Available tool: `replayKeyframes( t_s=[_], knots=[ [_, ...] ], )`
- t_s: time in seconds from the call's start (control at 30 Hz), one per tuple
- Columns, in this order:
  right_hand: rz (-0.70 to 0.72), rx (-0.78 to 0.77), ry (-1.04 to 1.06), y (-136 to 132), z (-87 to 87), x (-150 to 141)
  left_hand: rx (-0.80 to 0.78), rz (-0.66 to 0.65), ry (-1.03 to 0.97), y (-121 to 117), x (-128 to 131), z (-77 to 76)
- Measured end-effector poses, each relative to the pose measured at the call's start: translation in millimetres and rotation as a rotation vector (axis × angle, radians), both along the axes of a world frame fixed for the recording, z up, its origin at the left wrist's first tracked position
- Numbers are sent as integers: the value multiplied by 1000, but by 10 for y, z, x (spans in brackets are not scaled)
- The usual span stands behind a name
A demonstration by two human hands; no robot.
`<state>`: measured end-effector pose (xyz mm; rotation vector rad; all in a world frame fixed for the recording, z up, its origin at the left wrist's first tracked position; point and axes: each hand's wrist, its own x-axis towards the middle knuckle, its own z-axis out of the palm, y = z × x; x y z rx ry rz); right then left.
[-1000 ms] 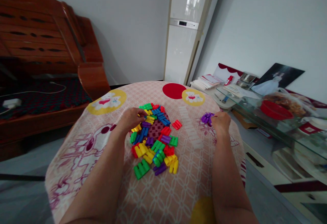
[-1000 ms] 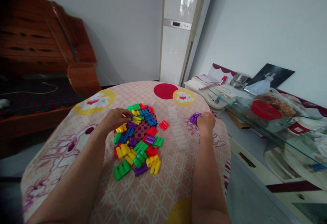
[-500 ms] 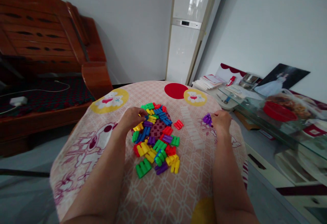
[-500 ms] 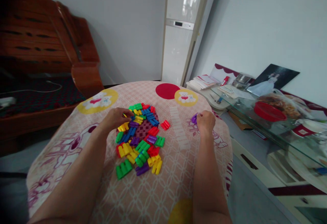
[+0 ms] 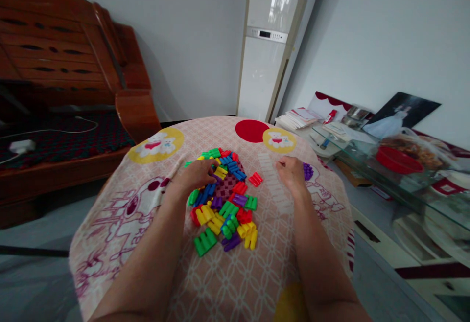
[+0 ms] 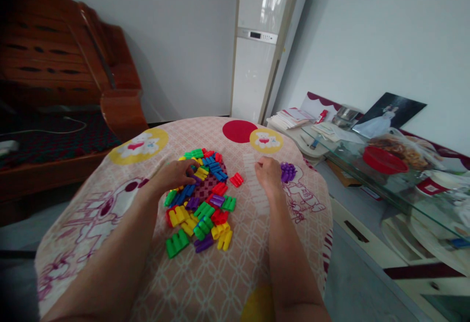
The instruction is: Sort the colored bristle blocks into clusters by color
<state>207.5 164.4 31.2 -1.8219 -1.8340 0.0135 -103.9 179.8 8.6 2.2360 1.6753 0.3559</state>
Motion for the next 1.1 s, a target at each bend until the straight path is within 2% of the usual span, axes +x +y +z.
replayKeyframes(
  t_s=[0.1,0.2,0.3,0.4,0.53,0.7,0.87,0.97,1.1],
  knots=[
    [145,-15,4,-50,8,-220,55,-13,28,9,69,-49],
    [259,-79,82,-82,-13,-376,70,-10,-14,8,97,-28],
    [369,-147,216,-89,-66,-467,48,-34,-186,-17,138,66],
    [472,-220,398,-92,-119,-526,-7,-121,-400,-59,244,152],
    [545,-335,613,-113,-116,-564,-74,-246,-575,-104,433,153],
    [531,-412,736,-148,-25,-556,-81,-271,-664,-147,613,88],
    [479,-404,745,-140,43,-451,-123,-283,-724,-199,680,131],
    [325,-282,618,-101,61,-185,-24,-253,-618,-177,597,172],
    [6,-101,307,-49,50,339,66,-146,-506,-88,385,173]
  ],
)
